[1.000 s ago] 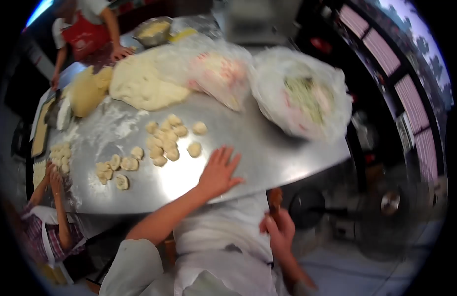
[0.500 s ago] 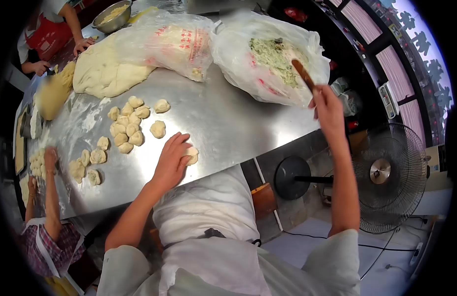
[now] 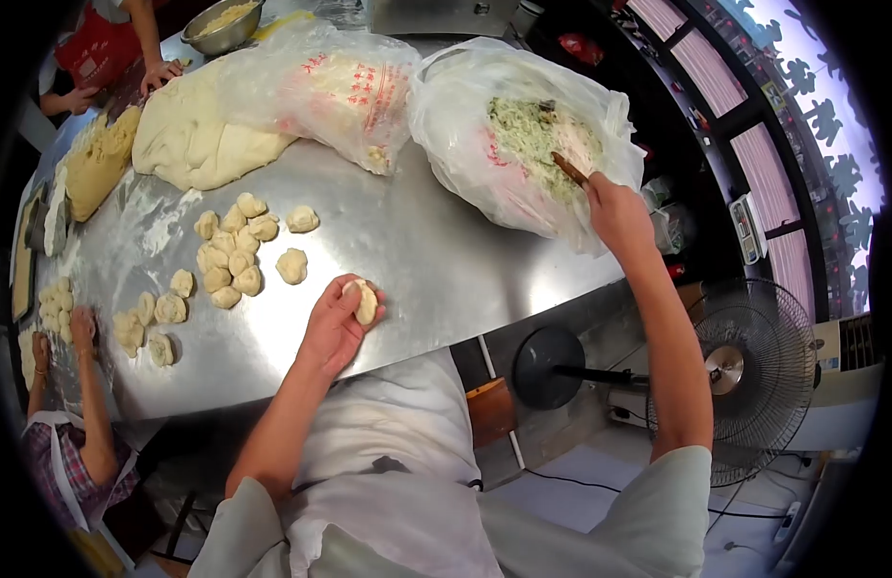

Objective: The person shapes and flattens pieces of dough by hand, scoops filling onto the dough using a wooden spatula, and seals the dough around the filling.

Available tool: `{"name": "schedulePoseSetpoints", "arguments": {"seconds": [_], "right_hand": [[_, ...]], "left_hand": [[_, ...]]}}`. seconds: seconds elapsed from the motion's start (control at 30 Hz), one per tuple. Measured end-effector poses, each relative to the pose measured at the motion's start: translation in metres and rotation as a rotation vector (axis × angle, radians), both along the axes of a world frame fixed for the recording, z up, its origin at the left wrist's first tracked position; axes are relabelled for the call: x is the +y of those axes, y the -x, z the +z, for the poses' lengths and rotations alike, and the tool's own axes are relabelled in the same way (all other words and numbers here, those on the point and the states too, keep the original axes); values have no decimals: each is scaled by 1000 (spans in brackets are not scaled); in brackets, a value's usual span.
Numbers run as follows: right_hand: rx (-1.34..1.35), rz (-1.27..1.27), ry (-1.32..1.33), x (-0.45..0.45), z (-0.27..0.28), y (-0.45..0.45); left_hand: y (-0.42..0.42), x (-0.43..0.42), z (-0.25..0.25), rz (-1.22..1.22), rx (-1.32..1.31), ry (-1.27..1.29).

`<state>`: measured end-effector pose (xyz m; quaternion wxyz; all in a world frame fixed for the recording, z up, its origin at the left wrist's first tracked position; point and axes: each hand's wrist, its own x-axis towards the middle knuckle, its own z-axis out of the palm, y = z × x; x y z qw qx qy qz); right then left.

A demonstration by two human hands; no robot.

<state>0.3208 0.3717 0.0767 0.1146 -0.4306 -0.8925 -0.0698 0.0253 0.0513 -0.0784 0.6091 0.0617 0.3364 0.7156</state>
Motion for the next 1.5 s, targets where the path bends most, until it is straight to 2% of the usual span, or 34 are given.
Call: {"name": "schedulePoseSetpoints", "arguments": {"seconds": [0.1, 0.2, 0.33, 0.43, 0.53, 0.63, 0.83, 1.33, 1.5], "right_hand": [[106, 67, 34, -5, 1, 2], [42, 30, 22, -24, 1, 14], [171, 42, 180, -26, 17, 10], [55, -85, -13, -27, 24, 7], [-60, -126, -51, -19, 10, 1], [-48, -85, -56, -27, 4, 4], [34, -127, 95, -40, 2, 4], [330, -14, 377, -27, -7, -12], [269, 5, 400, -28, -1, -16]], "left_hand": [[-10, 3, -2, -38, -28, -21], [-5, 1, 3, -100, -22, -30], [6, 1, -6, -193, -91, -149], [6, 0, -11, -190, -115, -179], [6, -1, -13, -177, -94, -161], [2, 1, -2, -166, -68, -156], [5, 3, -6, -202, -115, -154], [5, 3, -8, -204, -131, -148], [4, 4, -7, -206, -156, -183]]}}
